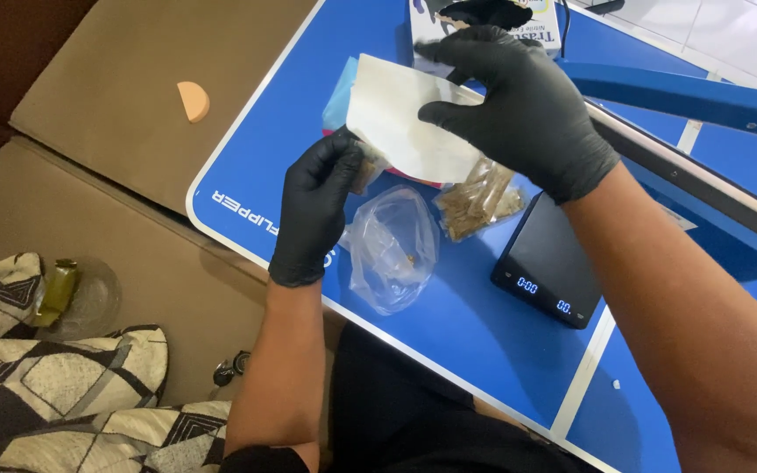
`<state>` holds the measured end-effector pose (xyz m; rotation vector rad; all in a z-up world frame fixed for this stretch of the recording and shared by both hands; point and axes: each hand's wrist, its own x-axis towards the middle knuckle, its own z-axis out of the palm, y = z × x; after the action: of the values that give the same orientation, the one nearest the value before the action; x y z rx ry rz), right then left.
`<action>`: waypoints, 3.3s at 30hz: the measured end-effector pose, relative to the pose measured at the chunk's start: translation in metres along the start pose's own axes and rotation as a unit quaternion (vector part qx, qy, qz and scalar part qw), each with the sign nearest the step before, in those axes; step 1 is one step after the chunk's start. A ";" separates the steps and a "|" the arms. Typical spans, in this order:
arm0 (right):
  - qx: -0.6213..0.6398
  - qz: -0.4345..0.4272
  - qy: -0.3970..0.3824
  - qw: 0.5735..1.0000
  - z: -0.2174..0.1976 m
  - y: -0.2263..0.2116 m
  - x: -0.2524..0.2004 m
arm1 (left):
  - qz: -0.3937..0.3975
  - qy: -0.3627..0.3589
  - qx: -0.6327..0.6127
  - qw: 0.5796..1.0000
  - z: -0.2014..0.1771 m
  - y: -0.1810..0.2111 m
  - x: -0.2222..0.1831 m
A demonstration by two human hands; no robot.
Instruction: The person places a small food item into a plastic bag, seals it with a heat sealer, weighs the sealed bag on a digital scale, and then places it into a larger plastic bag. The person repeats this process with another item.
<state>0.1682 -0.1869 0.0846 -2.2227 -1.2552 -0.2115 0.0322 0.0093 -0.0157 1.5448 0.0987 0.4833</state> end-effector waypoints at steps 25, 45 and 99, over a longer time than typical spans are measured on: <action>0.065 0.202 -0.036 0.977 0.014 0.004 -0.029 | -0.009 -0.051 -0.004 0.999 0.005 -0.008 0.019; 0.249 0.116 0.047 0.961 -0.007 0.031 -0.048 | 0.015 -0.055 0.019 0.998 0.024 0.005 0.036; 0.358 0.485 0.306 0.737 -0.088 -0.014 -0.163 | 0.020 0.048 0.122 0.991 0.015 0.040 0.025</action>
<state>0.0794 -0.3501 0.0974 -1.5971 0.2597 -0.0130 0.0511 0.0025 0.0301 1.7654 0.2068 0.5943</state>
